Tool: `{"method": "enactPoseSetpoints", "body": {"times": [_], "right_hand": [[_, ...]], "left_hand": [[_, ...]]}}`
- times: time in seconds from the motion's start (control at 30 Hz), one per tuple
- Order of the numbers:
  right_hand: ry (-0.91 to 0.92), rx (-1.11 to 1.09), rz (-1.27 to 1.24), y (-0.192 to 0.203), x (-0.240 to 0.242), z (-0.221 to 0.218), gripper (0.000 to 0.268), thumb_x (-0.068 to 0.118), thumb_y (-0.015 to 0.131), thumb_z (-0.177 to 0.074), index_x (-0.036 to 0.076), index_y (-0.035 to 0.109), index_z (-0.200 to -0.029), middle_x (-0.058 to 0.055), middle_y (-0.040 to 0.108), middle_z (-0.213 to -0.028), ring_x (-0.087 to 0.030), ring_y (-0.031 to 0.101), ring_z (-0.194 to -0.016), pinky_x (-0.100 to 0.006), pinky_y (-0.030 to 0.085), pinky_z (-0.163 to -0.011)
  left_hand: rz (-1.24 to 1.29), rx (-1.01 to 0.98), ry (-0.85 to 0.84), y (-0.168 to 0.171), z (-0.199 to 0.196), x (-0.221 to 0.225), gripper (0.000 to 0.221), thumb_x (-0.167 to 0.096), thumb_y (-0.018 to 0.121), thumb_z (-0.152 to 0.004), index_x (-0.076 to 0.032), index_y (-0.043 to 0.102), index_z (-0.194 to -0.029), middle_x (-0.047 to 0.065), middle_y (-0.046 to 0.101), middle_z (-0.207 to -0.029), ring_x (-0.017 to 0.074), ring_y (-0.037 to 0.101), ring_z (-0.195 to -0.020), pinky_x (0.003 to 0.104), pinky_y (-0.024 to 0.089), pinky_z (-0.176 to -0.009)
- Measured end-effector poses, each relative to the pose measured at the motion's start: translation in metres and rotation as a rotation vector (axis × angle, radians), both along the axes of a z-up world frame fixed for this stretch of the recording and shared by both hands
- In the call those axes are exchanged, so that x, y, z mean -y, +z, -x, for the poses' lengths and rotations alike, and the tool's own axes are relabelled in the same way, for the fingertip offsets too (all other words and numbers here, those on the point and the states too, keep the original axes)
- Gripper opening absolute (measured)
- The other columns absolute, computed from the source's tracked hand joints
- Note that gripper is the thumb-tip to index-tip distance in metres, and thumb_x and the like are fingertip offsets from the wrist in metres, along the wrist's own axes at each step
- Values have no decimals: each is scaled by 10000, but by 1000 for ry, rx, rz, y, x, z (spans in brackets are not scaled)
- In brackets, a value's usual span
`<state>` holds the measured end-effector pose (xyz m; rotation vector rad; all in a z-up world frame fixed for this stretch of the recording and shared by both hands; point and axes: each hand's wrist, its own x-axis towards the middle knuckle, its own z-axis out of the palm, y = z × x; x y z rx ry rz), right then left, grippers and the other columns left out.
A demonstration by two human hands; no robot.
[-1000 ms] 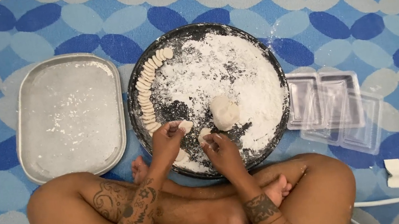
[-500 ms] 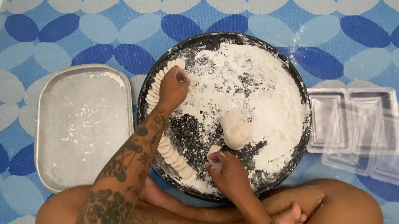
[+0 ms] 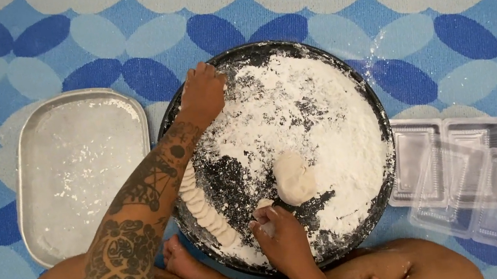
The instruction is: Forming small dough pieces by pinching them from a larger mass and arranging them on a floured tray.
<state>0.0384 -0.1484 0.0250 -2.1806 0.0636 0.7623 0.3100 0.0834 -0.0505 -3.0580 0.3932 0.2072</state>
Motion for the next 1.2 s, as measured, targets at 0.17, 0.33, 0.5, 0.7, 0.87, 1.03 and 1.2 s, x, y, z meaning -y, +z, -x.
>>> {"method": "enactPoseSetpoints", "body": {"times": [0.17,0.33,0.5,0.7,0.87,1.03,1.2], "right_hand": [[-13,47,-17,-3,0,2,284,386,623,-930,167,719,-1084,-2,706,-998,-160,678,-890,-348,549,-728],[12,78,17,-9,2,3,294,397,623,-930,169,713,-1093,2,705,-1009,-163,680,-899,-347,558,-742],[-48,83,26,-16,6,7,306,299,702,-894,212,656,-1183,-51,575,-1282,-219,685,-1004,-371,618,-795],[5,40,379,8,3,9,710,388,863,-791,161,515,-1367,-51,517,-1377,-268,595,-1191,-466,601,-911],[37,99,394,-1,5,14,614,405,795,-810,189,535,-1323,-57,559,-1321,-292,596,-1163,-482,571,-855],[-98,215,117,-5,12,21,520,252,760,-736,66,624,-1202,-203,634,-1086,-464,654,-1108,-548,567,-877],[-378,90,-381,7,10,26,518,158,811,-711,21,687,-1194,-196,640,-1014,-281,660,-881,-377,583,-713]], "left_hand": [[-7,55,59,2,5,1,279,-69,527,-950,-59,750,-1116,194,560,-1319,374,434,-1262,565,377,-1064],[113,40,181,8,18,-3,282,-136,500,-1005,-82,767,-1079,199,465,-1414,399,391,-1293,629,321,-1109],[392,127,228,20,52,-19,417,-105,615,-889,-95,719,-1292,112,618,-1129,290,513,-1082,471,474,-892],[891,-18,642,71,178,23,324,-231,584,-976,-113,683,-1262,184,557,-1426,362,445,-1360,530,336,-1165],[1052,-171,814,91,269,74,254,-218,635,-943,-180,733,-1174,33,659,-1191,189,604,-1103,379,501,-958],[1269,-150,597,58,310,84,373,-189,634,-918,-81,698,-1269,131,614,-1035,295,611,-1023,469,490,-884],[1503,-418,559,85,314,77,681,-316,685,-982,3,449,-1535,310,447,-1496,432,535,-1344,529,503,-1055]]}}
